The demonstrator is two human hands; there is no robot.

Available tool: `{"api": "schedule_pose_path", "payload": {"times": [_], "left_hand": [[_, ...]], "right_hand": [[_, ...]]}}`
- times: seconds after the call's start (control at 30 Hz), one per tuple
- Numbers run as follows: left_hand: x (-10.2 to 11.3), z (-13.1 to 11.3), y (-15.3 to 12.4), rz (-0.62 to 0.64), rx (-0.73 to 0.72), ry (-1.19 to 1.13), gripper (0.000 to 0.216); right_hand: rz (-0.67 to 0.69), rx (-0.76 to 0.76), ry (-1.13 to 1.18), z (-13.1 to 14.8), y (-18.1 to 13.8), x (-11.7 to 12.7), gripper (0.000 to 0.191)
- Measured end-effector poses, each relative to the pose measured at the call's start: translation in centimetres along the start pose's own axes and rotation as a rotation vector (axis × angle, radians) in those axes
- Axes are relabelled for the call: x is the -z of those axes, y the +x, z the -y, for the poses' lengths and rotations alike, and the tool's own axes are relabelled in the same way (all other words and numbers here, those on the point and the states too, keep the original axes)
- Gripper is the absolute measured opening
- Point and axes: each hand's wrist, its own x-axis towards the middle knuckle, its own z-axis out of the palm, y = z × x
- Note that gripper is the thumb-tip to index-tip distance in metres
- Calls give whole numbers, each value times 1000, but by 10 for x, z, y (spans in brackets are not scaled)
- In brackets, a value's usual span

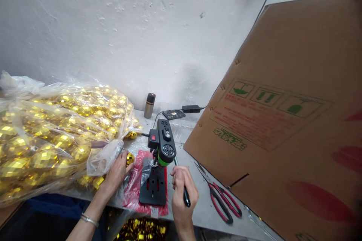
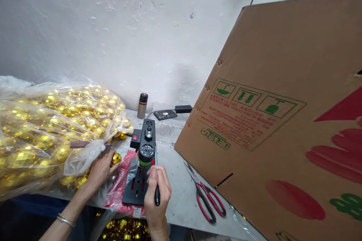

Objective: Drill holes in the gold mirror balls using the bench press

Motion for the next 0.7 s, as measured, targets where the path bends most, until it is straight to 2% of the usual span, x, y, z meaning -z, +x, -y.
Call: {"api": "schedule_pose_path", "payload": {"times": [0.07, 0.17, 0.27, 0.37, 0.47, 0.57, 0.7], "left_hand": [[-2, -7, -6, 10, -6, -246, 47], [-9, -21, -22, 77, 75, -693, 57], [-21, -34, -41, 189, 168, -909, 67], [-35, -42, -57, 173, 152, -841, 66], [-42, -48, -62, 123, 57, -689, 58], [-42, -54, -60, 110, -34, -583, 55], [-37, -60, -55, 115, -78, -491, 53]], "right_hand": [[2, -14, -11, 3, 4, 0, 38], [3, -28, -18, 11, 13, 1, 40], [23, -37, -36, 19, 22, 2, 40], [35, -35, -54, 22, 26, 3, 39], [41, -23, -53, 20, 25, 4, 38], [45, -15, -36, 19, 22, 4, 37], [55, -12, -21, 19, 19, 5, 35]]}}
